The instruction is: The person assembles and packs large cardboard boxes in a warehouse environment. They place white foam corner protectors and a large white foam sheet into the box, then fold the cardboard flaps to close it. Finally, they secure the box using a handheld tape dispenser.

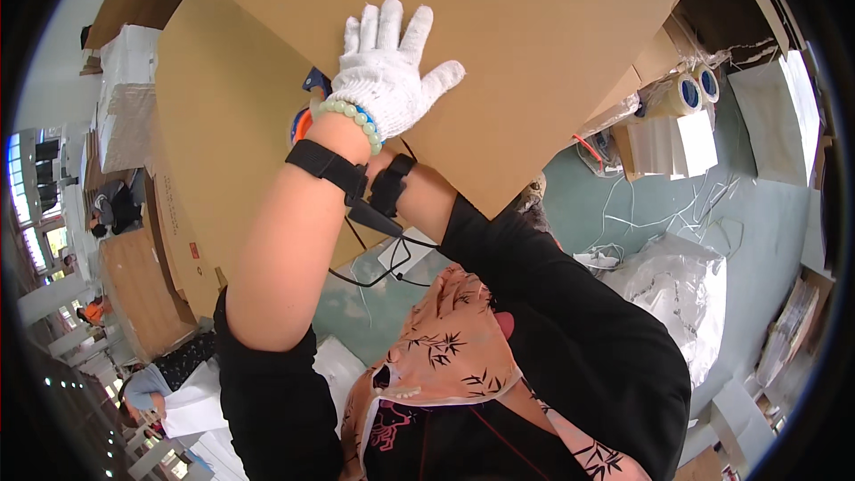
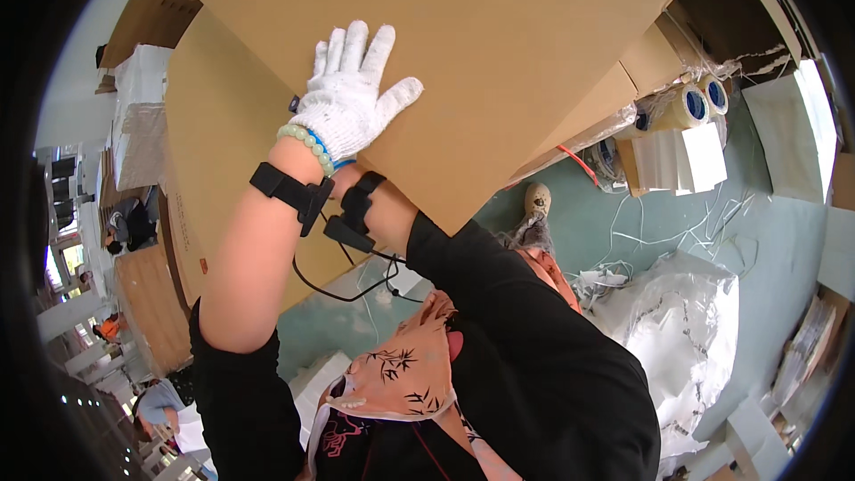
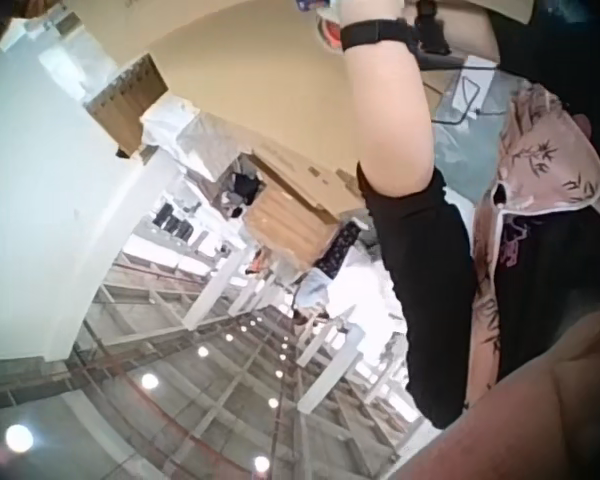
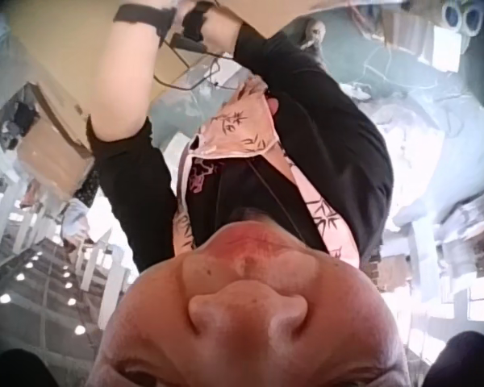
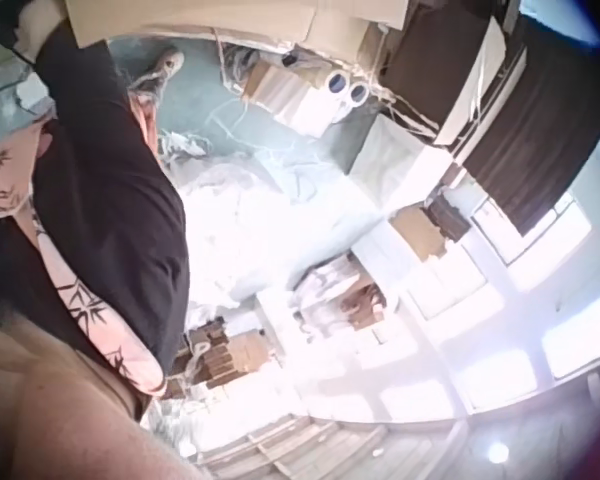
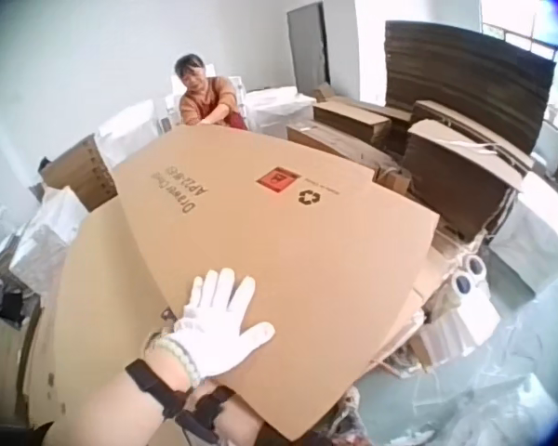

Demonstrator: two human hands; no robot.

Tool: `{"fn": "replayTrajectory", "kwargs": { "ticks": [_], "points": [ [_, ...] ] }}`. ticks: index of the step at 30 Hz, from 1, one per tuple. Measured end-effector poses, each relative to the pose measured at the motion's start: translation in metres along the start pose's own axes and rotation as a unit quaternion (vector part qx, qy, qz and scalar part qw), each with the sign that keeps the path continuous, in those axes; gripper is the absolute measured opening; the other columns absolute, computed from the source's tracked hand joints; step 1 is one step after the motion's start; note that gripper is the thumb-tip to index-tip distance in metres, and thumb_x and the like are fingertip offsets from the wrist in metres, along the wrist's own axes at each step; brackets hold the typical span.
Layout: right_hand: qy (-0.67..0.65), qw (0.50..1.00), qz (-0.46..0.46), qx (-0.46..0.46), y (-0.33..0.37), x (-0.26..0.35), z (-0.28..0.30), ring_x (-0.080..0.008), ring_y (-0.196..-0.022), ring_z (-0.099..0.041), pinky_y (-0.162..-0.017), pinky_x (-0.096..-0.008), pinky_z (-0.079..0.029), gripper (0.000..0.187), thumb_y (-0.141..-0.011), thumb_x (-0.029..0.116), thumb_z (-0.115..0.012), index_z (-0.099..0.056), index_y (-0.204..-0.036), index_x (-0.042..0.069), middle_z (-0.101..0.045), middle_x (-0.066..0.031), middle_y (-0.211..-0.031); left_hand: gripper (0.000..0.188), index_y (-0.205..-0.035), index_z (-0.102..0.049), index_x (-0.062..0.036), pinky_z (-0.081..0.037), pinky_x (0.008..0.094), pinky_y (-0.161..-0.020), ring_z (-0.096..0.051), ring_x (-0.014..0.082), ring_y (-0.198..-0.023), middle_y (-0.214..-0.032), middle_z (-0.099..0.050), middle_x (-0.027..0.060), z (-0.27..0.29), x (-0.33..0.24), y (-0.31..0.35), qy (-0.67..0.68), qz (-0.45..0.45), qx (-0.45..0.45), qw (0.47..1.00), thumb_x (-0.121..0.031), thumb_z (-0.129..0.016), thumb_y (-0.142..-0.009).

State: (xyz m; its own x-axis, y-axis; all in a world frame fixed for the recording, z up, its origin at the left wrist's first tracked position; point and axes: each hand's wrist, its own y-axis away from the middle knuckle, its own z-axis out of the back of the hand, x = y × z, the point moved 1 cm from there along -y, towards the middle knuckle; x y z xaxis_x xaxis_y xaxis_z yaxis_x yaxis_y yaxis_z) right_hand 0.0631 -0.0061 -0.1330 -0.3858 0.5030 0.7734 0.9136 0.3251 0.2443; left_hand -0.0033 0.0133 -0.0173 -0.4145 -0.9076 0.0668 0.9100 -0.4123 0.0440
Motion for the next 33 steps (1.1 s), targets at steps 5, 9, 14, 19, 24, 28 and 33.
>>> {"fn": "replayTrajectory", "kwargs": {
  "ticks": [5,9,14,19,24,28,33],
  "points": [
    [0.216,0.975,0.038,0.041,0.031,0.037,0.040,-0.0239,-0.106,-0.063,-0.091,-0.0391,-0.053,0.033,-0.096,0.020,-0.060,-0.060,-0.124,0.004,-0.064,-0.0145,-0.119,0.079,-0.155,-0.027,-0.0081,-0.013,0.0489,-0.122,-0.015,0.0427,-0.149,-0.160,-0.019,0.0253,0.004,0.005,0.010,0.045,0.009,0.014,0.999,-0.063,-0.036,-0.098],
    [0.344,0.935,0.061,0.065,0.088,0.088,0.101,-0.0215,-0.110,-0.062,-0.094,-0.0392,-0.052,0.037,-0.096,0.019,-0.061,-0.059,-0.129,0.003,-0.063,-0.0148,-0.125,0.071,-0.152,-0.033,-0.0028,-0.011,0.0373,-0.124,-0.020,0.0298,-0.150,-0.159,-0.025,0.0240,0.001,0.025,0.013,0.230,0.011,0.030,0.973,-0.055,-0.024,-0.105],
    [0.139,0.980,-0.135,-0.035,0.174,0.161,0.234,-0.0202,-0.109,-0.062,-0.095,-0.0315,-0.050,0.044,-0.093,0.014,-0.060,-0.054,-0.132,-0.006,-0.065,-0.0117,-0.120,0.082,-0.150,-0.028,0.0076,-0.018,0.0347,-0.123,-0.022,0.0273,-0.150,-0.159,-0.028,0.0190,0.004,0.034,0.037,0.850,0.108,-0.060,0.513,-0.060,-0.026,-0.103],
    [0.052,0.974,0.006,-0.221,0.230,0.242,0.350,-0.0206,-0.109,-0.063,-0.096,-0.0332,-0.051,0.040,-0.094,0.016,-0.059,-0.057,-0.129,-0.003,-0.064,-0.0112,-0.121,0.084,-0.151,-0.026,0.0083,-0.019,0.0385,-0.122,-0.023,0.0324,-0.149,-0.158,-0.027,0.0239,0.018,0.009,0.063,0.960,0.162,-0.104,0.201,-0.061,-0.030,-0.102],
    [0.059,0.935,0.149,-0.316,0.189,0.310,0.453,-0.0132,-0.088,-0.067,-0.069,-0.0210,-0.055,0.027,-0.094,0.025,-0.065,-0.067,-0.112,0.005,-0.069,-0.0052,-0.101,0.084,-0.152,-0.024,0.0058,-0.020,0.0411,-0.121,-0.025,0.0373,-0.148,-0.158,-0.024,0.0282,0.049,-0.050,0.103,0.587,0.065,-0.120,0.798,-0.055,-0.048,-0.099],
    [-0.107,0.920,0.145,-0.349,0.108,0.350,0.535,-0.0169,-0.091,-0.067,-0.077,-0.0285,-0.055,0.031,-0.093,0.022,-0.065,-0.067,-0.118,0.004,-0.069,-0.0065,-0.101,0.099,-0.144,-0.037,0.0061,-0.040,0.0471,-0.108,-0.047,0.0458,-0.130,-0.142,-0.045,0.0307,0.061,-0.100,0.111,0.212,0.196,-0.207,0.935,-0.043,-0.081,-0.071],
    [0.145,0.906,0.193,-0.347,0.005,0.353,0.623,-0.0209,-0.108,-0.063,-0.093,-0.0324,-0.049,0.046,-0.091,0.020,-0.065,-0.058,-0.133,0.001,-0.065,-0.0095,-0.121,0.031,-0.114,-0.066,0.0041,-0.052,0.0402,-0.084,-0.068,0.0320,-0.096,-0.108,-0.070,0.0191,0.041,-0.105,0.127,0.211,0.414,-0.281,0.840,-0.020,-0.064,-0.095]
  ]
}}
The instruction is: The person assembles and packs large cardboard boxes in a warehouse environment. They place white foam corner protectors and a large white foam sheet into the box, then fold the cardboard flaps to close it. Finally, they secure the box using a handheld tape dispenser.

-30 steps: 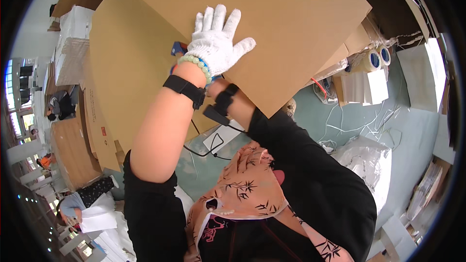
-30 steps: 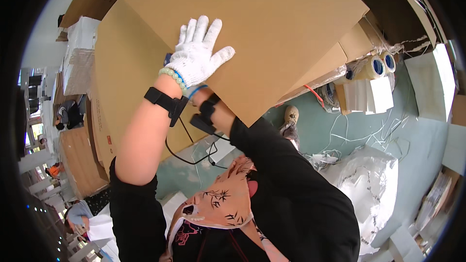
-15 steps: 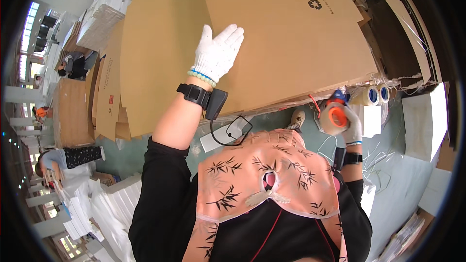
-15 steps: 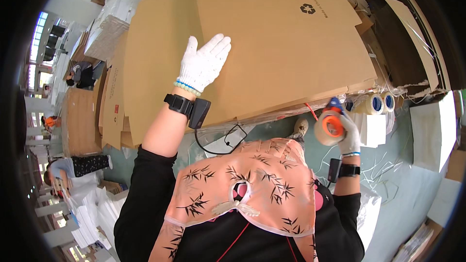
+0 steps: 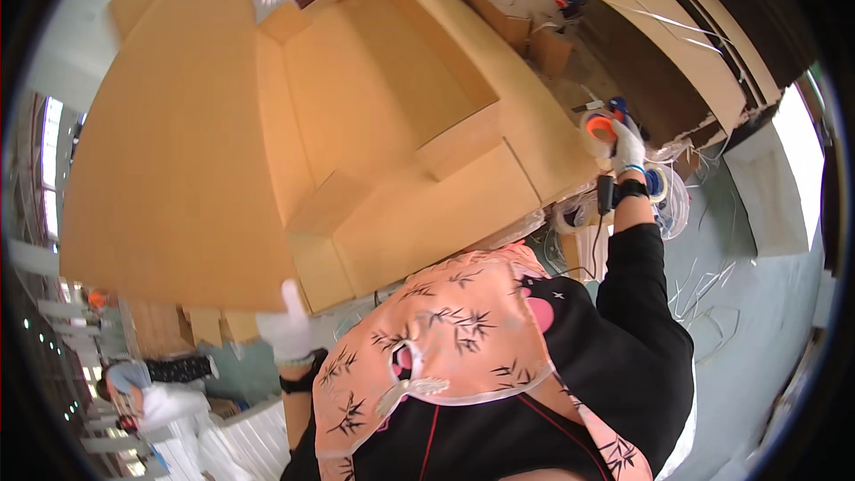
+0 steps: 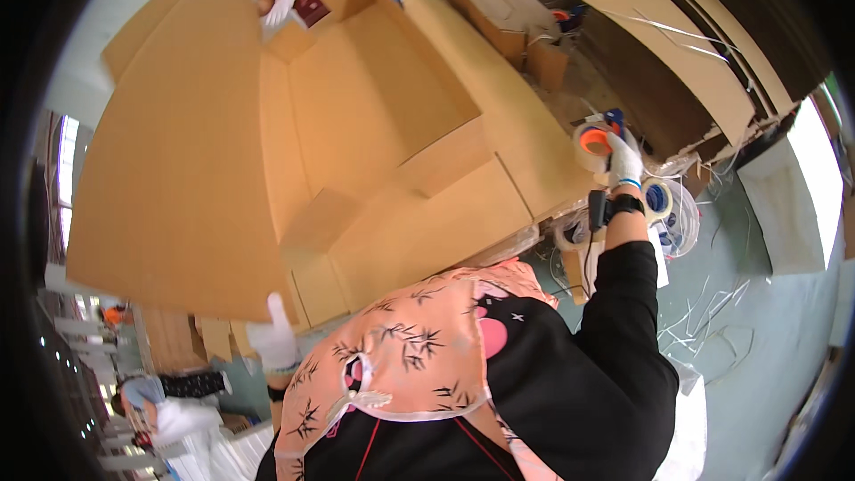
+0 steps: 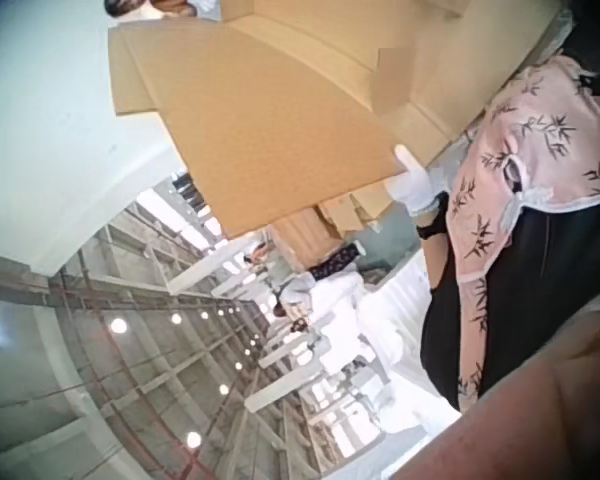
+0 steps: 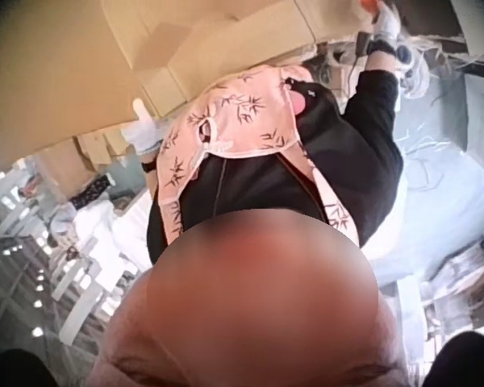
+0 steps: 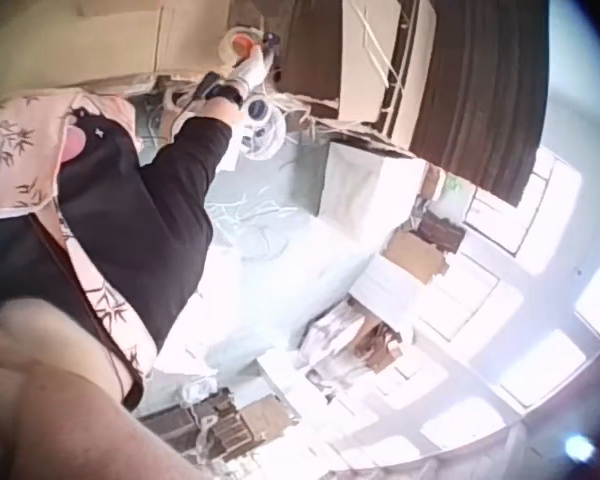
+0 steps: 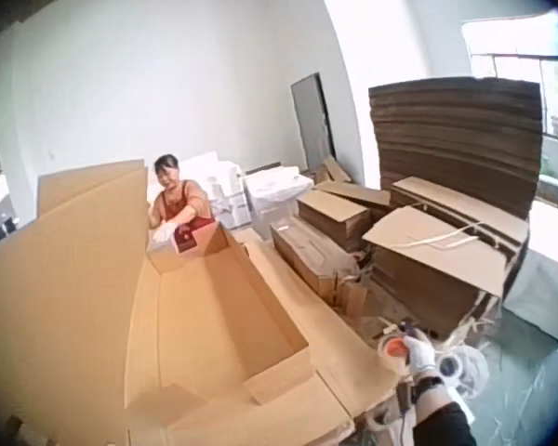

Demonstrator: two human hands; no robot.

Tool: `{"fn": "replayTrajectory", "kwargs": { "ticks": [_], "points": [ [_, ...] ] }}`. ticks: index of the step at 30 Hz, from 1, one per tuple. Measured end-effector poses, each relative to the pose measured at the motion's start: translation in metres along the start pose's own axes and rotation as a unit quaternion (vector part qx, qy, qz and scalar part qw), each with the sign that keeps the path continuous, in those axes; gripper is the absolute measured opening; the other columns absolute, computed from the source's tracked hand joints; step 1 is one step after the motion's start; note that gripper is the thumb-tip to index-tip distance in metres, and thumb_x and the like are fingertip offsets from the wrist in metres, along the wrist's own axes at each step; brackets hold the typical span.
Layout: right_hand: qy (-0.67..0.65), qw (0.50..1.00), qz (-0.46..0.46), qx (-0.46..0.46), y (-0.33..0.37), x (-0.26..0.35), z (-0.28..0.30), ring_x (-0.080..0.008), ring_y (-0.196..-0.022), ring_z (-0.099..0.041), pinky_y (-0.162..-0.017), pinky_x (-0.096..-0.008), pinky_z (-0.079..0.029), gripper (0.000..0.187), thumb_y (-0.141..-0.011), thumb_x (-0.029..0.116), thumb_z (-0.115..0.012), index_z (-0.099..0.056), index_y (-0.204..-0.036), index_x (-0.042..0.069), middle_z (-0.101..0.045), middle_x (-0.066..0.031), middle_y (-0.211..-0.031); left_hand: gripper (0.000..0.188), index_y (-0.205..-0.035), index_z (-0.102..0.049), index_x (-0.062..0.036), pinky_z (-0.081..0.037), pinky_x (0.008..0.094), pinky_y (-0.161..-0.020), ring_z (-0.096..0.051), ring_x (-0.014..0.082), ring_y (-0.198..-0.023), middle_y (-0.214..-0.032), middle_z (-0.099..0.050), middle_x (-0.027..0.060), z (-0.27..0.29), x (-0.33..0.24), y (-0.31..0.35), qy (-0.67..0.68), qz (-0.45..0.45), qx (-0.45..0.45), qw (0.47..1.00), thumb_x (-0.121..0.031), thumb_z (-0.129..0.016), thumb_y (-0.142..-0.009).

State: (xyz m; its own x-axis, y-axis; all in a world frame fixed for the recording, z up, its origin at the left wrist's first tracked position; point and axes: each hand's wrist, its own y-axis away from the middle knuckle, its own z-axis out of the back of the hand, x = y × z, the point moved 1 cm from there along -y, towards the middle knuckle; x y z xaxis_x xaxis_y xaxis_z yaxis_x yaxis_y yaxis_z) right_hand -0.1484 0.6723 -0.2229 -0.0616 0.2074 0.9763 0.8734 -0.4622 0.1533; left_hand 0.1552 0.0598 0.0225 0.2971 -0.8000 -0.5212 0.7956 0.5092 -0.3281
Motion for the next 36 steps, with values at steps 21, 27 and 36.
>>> {"fn": "replayTrajectory", "kwargs": {
  "ticks": [21,27,36],
  "points": [
    [0.588,0.763,0.254,0.081,-0.028,0.039,-0.062,-0.0378,-0.114,-0.059,-0.095,-0.0459,-0.050,0.063,-0.086,0.031,-0.064,-0.043,-0.144,0.015,-0.053,-0.0169,-0.138,0.053,-0.134,-0.054,-0.0104,-0.052,0.0371,-0.090,-0.060,0.0207,-0.114,-0.134,-0.059,0.0054,0.065,0.148,0.054,0.563,0.447,-0.126,0.684,-0.051,-0.051,-0.100],
    [0.557,0.744,0.359,0.085,-0.011,0.089,-0.126,-0.0365,-0.112,-0.059,-0.087,-0.0461,-0.053,0.065,-0.085,0.027,-0.065,-0.041,-0.144,0.015,-0.055,-0.0137,-0.130,0.057,-0.135,-0.049,-0.0023,-0.049,0.0364,-0.083,-0.060,0.0259,-0.105,-0.128,-0.058,0.0138,0.070,0.179,0.060,0.088,0.532,-0.026,0.842,-0.045,-0.054,-0.097],
    [0.675,0.678,0.288,0.037,-0.011,0.097,-0.135,-0.0304,-0.105,-0.060,-0.080,-0.0444,-0.055,0.040,-0.083,0.026,-0.066,-0.053,-0.118,0.012,-0.058,-0.0115,-0.112,0.077,-0.149,-0.023,0.0115,-0.035,0.0395,-0.112,-0.043,0.0372,-0.135,-0.150,-0.038,0.0282,0.062,0.109,0.021,-0.108,0.361,-0.078,0.923,-0.038,-0.053,-0.099]
  ]
}}
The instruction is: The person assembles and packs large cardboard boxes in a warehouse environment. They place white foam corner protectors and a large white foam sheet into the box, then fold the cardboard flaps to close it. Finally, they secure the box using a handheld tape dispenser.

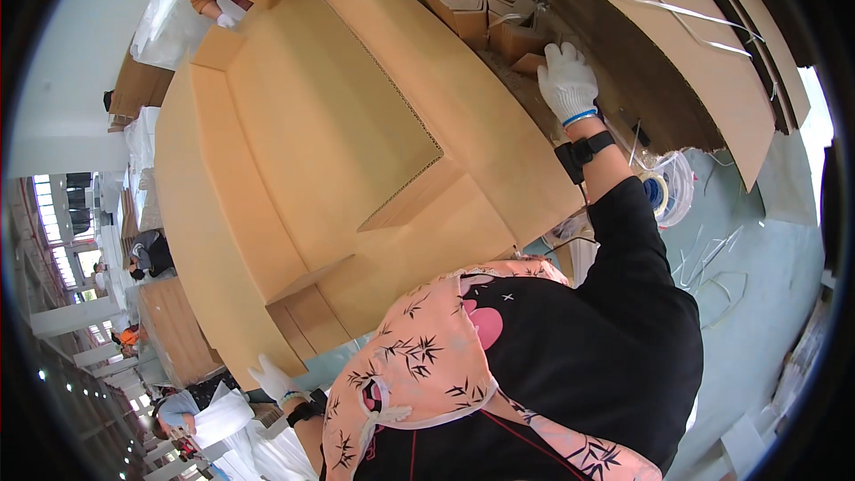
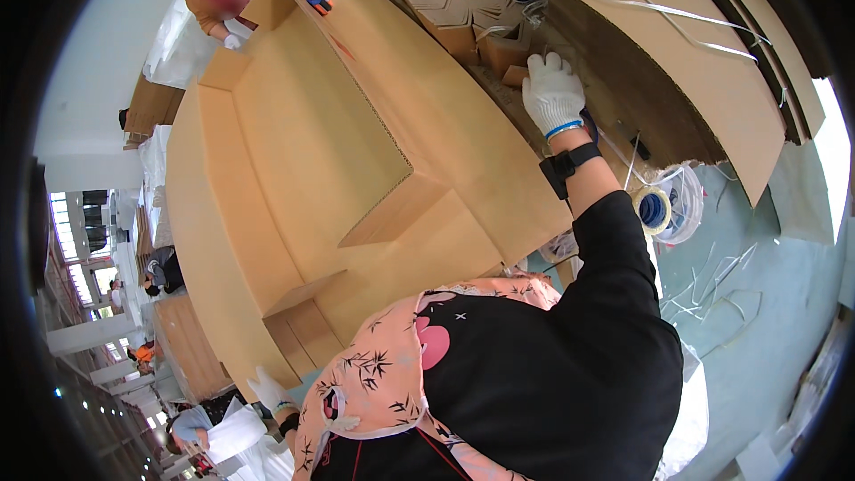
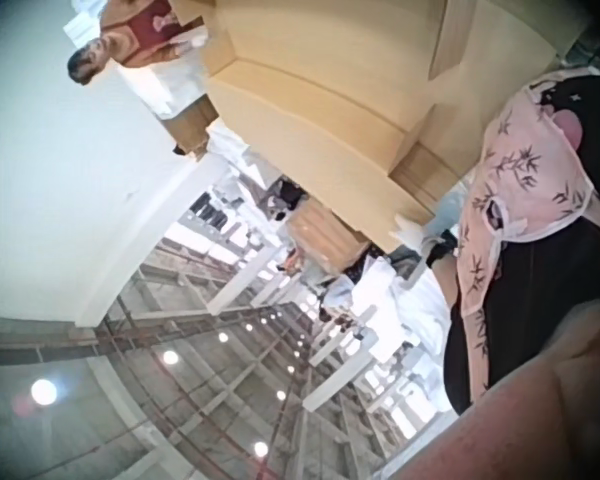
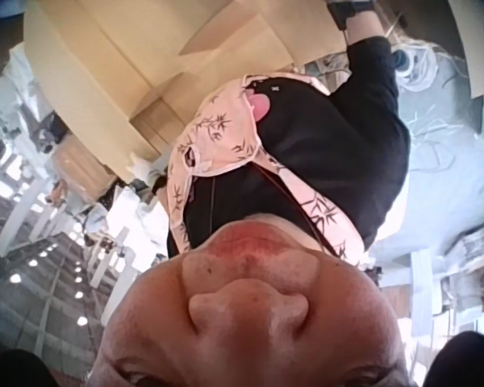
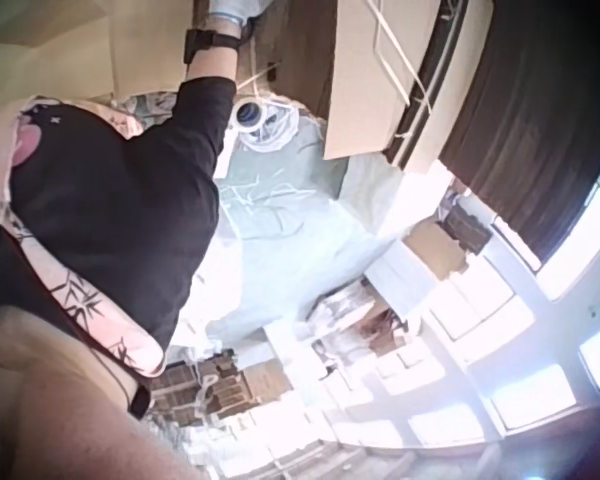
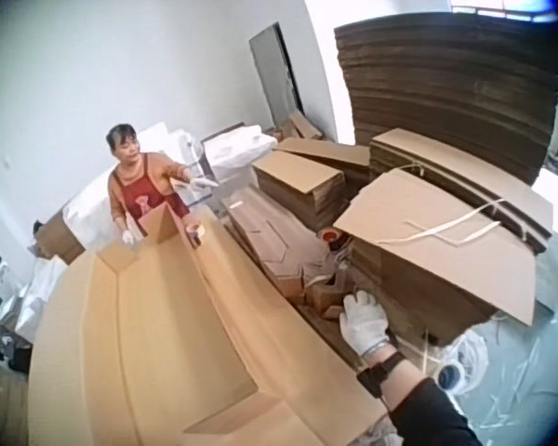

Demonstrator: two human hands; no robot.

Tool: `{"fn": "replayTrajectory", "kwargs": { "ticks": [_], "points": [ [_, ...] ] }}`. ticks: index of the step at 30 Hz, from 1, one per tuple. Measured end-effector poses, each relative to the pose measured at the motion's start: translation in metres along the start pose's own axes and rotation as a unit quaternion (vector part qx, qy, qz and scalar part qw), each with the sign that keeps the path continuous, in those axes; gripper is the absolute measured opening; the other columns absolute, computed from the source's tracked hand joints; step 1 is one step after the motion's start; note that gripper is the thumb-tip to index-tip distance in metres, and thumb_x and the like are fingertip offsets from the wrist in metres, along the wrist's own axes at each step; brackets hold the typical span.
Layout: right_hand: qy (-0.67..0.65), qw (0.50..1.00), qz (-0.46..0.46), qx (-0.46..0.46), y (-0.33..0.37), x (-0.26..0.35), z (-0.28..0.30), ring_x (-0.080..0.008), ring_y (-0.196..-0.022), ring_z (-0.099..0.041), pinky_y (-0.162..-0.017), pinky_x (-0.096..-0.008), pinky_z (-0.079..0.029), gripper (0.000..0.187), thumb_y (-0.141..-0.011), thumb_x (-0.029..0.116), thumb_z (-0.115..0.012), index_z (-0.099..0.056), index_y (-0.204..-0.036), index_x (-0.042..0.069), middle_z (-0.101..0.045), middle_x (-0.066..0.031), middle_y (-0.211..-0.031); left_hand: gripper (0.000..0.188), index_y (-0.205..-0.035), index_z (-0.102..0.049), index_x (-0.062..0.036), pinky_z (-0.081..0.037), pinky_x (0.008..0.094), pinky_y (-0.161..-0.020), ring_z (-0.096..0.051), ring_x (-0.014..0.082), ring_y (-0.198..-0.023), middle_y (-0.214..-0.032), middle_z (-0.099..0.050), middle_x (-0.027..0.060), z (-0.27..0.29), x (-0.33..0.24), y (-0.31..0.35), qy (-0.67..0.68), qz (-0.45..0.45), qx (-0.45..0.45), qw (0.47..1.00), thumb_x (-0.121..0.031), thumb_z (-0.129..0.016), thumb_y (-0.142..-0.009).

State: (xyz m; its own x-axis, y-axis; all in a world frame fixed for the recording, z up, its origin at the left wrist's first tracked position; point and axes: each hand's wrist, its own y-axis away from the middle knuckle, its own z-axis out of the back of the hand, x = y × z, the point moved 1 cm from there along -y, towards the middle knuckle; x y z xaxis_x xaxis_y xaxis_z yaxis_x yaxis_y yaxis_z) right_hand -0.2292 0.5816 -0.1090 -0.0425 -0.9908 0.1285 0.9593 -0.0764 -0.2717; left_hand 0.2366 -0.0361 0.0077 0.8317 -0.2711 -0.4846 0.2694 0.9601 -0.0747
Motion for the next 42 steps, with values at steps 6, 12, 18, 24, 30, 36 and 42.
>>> {"fn": "replayTrajectory", "kwargs": {
  "ticks": [6,12,18,24,30,36,42],
  "points": [
    [-0.022,0.993,0.051,-0.103,0.005,0.004,-0.004,-0.0289,-0.107,-0.059,-0.078,-0.0430,-0.055,0.041,-0.083,0.023,-0.065,-0.052,-0.120,0.011,-0.057,-0.0094,-0.113,0.074,-0.148,-0.028,0.0110,-0.028,0.0402,-0.117,-0.037,0.0386,-0.140,-0.152,-0.035,0.0289,-0.009,-0.015,-0.024,-0.086,-0.129,-0.036,0.987,-0.038,-0.054,-0.099],
    [-0.013,0.999,0.033,-0.041,0.001,0.003,0.004,-0.0296,-0.108,-0.059,-0.080,-0.0435,-0.053,0.043,-0.083,0.022,-0.064,-0.056,-0.123,0.011,-0.058,-0.0104,-0.117,0.072,-0.148,-0.031,0.0088,-0.027,0.0407,-0.118,-0.034,0.0385,-0.142,-0.153,-0.034,0.0277,-0.031,-0.089,-0.004,-0.142,-0.192,0.002,0.971,-0.038,-0.054,-0.099],
    [0.107,0.983,0.119,-0.088,0.008,-0.007,0.024,-0.0272,-0.107,-0.058,-0.104,-0.0468,-0.037,0.019,-0.082,0.029,-0.067,-0.073,-0.084,0.011,-0.064,-0.0106,-0.108,0.068,-0.148,-0.031,0.0076,-0.026,0.0453,-0.117,-0.032,0.0424,-0.142,-0.153,-0.032,0.0305,-0.048,-0.093,-0.015,-0.213,-0.265,0.131,0.931,-0.038,-0.050,-0.101],
    [-0.188,0.973,-0.109,0.080,0.037,-0.015,0.072,-0.0286,-0.093,-0.067,-0.094,-0.0408,-0.045,0.032,-0.086,0.035,-0.067,-0.076,-0.092,0.005,-0.072,-0.0123,-0.091,0.063,-0.149,-0.027,0.0082,-0.019,0.0526,-0.118,-0.024,0.0508,-0.141,-0.152,-0.025,0.0366,-0.066,-0.061,-0.032,-0.249,-0.366,0.121,0.889,-0.034,-0.040,-0.105],
    [-0.503,0.855,-0.083,0.096,0.079,0.049,0.050,-0.0168,-0.085,-0.065,-0.076,-0.0315,-0.052,0.048,-0.092,0.030,-0.067,-0.060,-0.125,-0.004,-0.071,-0.0107,-0.103,0.065,-0.151,-0.021,0.0080,-0.013,0.0525,-0.120,-0.019,0.0506,-0.143,-0.154,-0.020,0.0373,-0.067,-0.055,-0.044,-0.260,-0.378,0.152,0.875,-0.035,-0.035,-0.105],
    [-0.591,0.737,-0.220,0.243,0.048,0.133,0.024,-0.0301,-0.094,-0.068,-0.082,-0.0363,-0.051,0.067,-0.086,0.051,-0.068,-0.059,-0.123,-0.004,-0.071,-0.0193,-0.101,0.068,-0.153,-0.018,0.0070,-0.009,0.0530,-0.120,-0.013,0.0520,-0.145,-0.156,-0.015,0.0366,-0.075,-0.067,-0.044,-0.251,-0.378,0.177,0.873,-0.037,-0.035,-0.105],
    [-0.240,0.960,0.051,0.134,0.008,0.105,0.037,-0.0378,-0.101,-0.065,-0.086,-0.0428,-0.053,0.027,-0.093,0.014,-0.053,-0.063,-0.116,0.002,-0.068,-0.0235,-0.105,0.070,-0.152,-0.020,0.0062,-0.008,0.0543,-0.120,-0.012,0.0544,-0.144,-0.156,-0.015,0.0371,-0.083,-0.084,-0.037,-0.238,-0.414,0.189,0.858,-0.040,-0.038,-0.103]
  ]
}}
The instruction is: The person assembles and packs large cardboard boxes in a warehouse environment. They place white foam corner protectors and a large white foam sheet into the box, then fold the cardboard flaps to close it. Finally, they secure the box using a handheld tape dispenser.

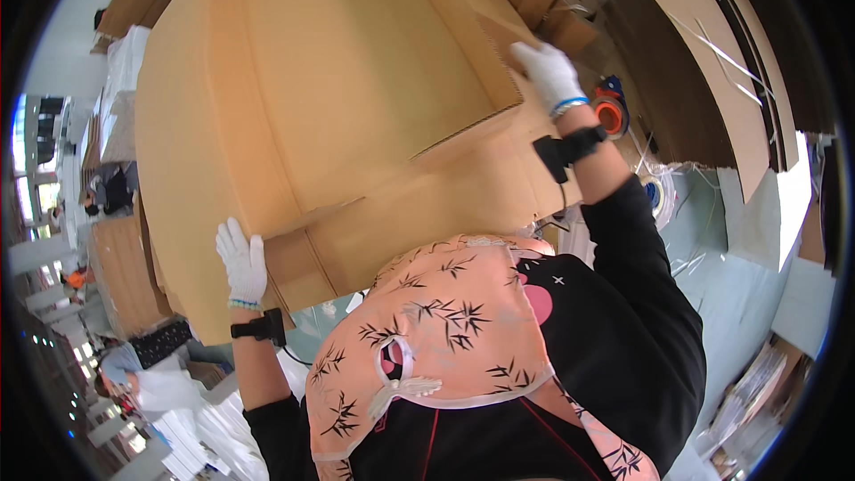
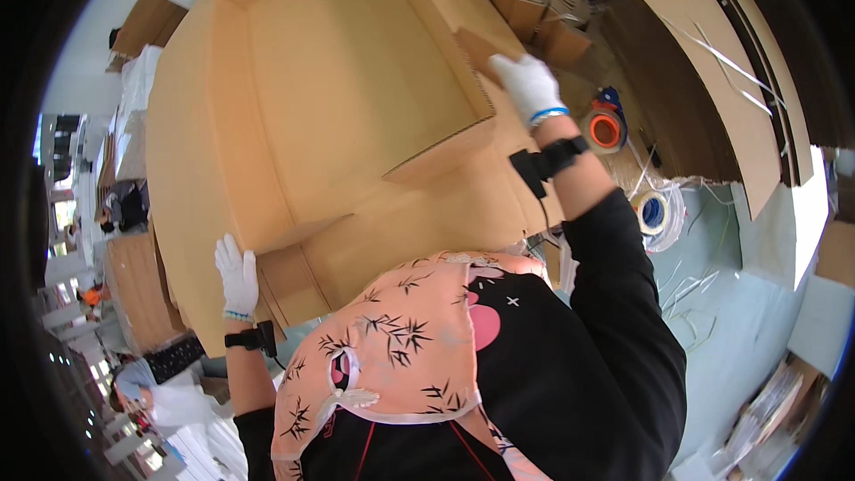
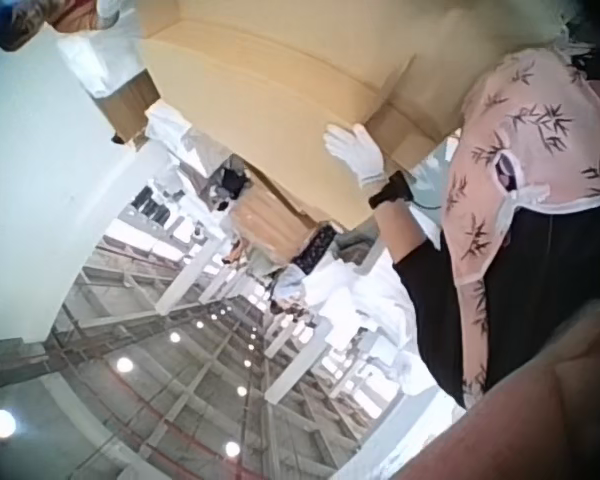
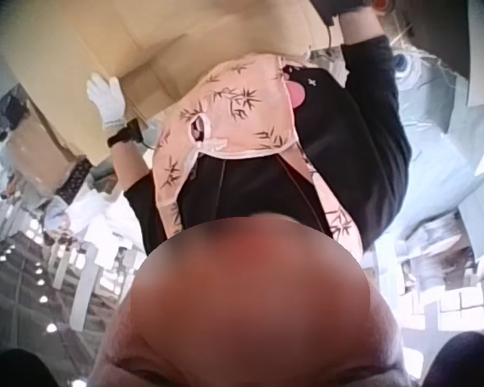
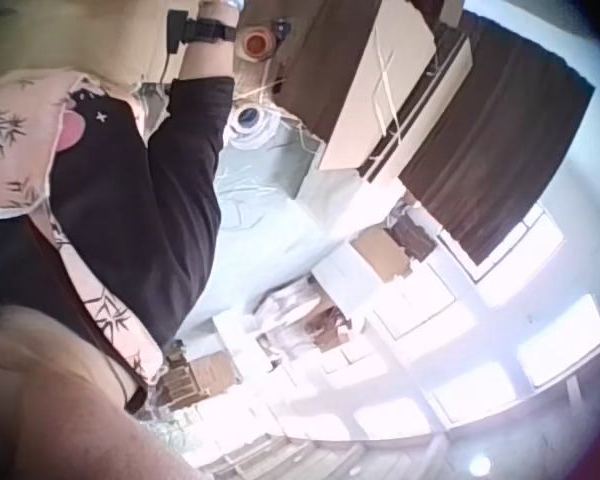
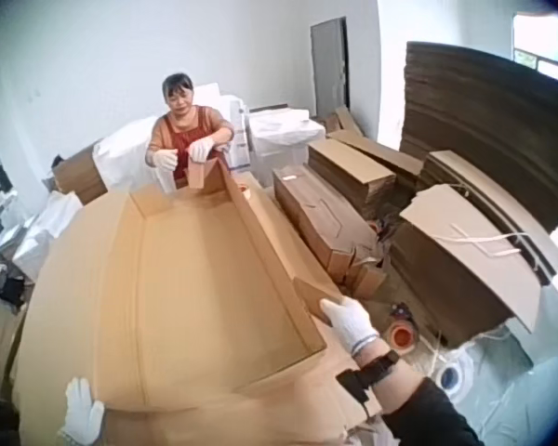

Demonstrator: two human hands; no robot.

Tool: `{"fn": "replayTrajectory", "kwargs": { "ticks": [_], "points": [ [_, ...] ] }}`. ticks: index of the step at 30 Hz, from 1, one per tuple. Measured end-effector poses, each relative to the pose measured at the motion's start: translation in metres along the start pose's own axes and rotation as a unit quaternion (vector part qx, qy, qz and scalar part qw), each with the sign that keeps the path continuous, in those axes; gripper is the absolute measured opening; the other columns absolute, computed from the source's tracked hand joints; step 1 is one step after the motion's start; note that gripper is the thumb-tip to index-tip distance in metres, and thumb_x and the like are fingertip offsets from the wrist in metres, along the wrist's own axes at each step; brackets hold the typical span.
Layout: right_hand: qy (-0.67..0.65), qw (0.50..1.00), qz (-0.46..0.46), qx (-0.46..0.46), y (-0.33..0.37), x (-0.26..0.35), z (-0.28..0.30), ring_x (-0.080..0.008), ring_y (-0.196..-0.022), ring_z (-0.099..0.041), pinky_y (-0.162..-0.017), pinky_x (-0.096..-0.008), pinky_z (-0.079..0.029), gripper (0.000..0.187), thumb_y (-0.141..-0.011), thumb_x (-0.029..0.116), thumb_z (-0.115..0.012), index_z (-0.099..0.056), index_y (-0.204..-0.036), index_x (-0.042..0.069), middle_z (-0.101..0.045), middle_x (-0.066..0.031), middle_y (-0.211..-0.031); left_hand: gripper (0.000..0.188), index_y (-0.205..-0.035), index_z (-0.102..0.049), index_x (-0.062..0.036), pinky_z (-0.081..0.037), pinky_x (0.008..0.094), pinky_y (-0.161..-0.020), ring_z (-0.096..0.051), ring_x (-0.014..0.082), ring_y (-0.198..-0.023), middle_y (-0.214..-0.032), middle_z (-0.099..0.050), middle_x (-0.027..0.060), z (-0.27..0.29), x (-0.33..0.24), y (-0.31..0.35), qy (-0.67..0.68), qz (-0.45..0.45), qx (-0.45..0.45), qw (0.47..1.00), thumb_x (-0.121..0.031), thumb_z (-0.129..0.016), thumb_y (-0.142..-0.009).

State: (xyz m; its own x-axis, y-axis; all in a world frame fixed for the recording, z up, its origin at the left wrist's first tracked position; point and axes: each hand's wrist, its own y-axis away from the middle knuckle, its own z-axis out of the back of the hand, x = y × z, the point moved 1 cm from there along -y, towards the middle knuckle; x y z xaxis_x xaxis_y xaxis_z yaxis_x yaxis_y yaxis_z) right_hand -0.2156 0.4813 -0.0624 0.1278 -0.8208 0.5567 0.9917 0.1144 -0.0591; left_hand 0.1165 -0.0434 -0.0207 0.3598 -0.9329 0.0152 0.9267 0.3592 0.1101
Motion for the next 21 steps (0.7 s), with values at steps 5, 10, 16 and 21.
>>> {"fn": "replayTrajectory", "kwargs": {
  "ticks": [5,10,16,21],
  "points": [
    [-0.439,0.874,-0.047,-0.203,0.025,0.055,0.119,-0.0184,-0.107,-0.065,-0.093,-0.0304,-0.050,0.041,-0.100,0.028,-0.057,-0.063,-0.126,-0.003,-0.068,-0.0108,-0.118,0.074,-0.152,-0.024,0.0053,-0.008,0.0541,-0.120,-0.014,0.0518,-0.145,-0.155,-0.019,0.0363,-0.009,-0.015,-0.007,0.020,-0.023,-0.021,0.999,-0.046,-0.041,-0.101],
    [-0.328,0.943,0.046,0.030,0.023,0.177,0.116,-0.0171,-0.103,-0.065,-0.086,-0.0289,-0.051,0.038,-0.100,0.030,-0.055,-0.066,-0.122,0.001,-0.069,-0.0080,-0.111,0.076,-0.150,-0.032,0.0025,-0.010,0.0538,-0.120,-0.019,0.0515,-0.143,-0.154,-0.025,0.0336,-0.007,-0.021,-0.012,0.050,-0.073,-0.079,0.993,-0.052,-0.045,-0.098],
    [0.111,0.910,0.260,0.304,0.040,0.292,-0.057,-0.0319,-0.089,-0.063,-0.075,-0.0370,-0.051,0.027,-0.096,0.023,-0.054,-0.064,-0.112,0.003,-0.064,-0.0188,-0.095,0.073,-0.149,-0.038,-0.0037,-0.013,0.0493,-0.121,-0.021,0.0436,-0.146,-0.156,-0.029,0.0250,0.022,-0.030,-0.042,0.129,-0.120,-0.042,0.984,-0.054,-0.045,-0.097],
    [-0.076,0.827,0.116,0.546,0.088,0.338,-0.142,-0.0153,-0.071,-0.055,-0.067,-0.0297,-0.046,0.054,-0.094,0.052,-0.057,-0.069,-0.097,-0.001,-0.063,-0.0053,-0.079,0.075,-0.149,-0.040,-0.0085,-0.014,0.0480,-0.122,-0.023,0.0417,-0.146,-0.156,-0.032,0.0214,-0.003,-0.028,-0.044,0.166,-0.100,-0.114,0.974,-0.059,-0.046,-0.094]
  ]
}}
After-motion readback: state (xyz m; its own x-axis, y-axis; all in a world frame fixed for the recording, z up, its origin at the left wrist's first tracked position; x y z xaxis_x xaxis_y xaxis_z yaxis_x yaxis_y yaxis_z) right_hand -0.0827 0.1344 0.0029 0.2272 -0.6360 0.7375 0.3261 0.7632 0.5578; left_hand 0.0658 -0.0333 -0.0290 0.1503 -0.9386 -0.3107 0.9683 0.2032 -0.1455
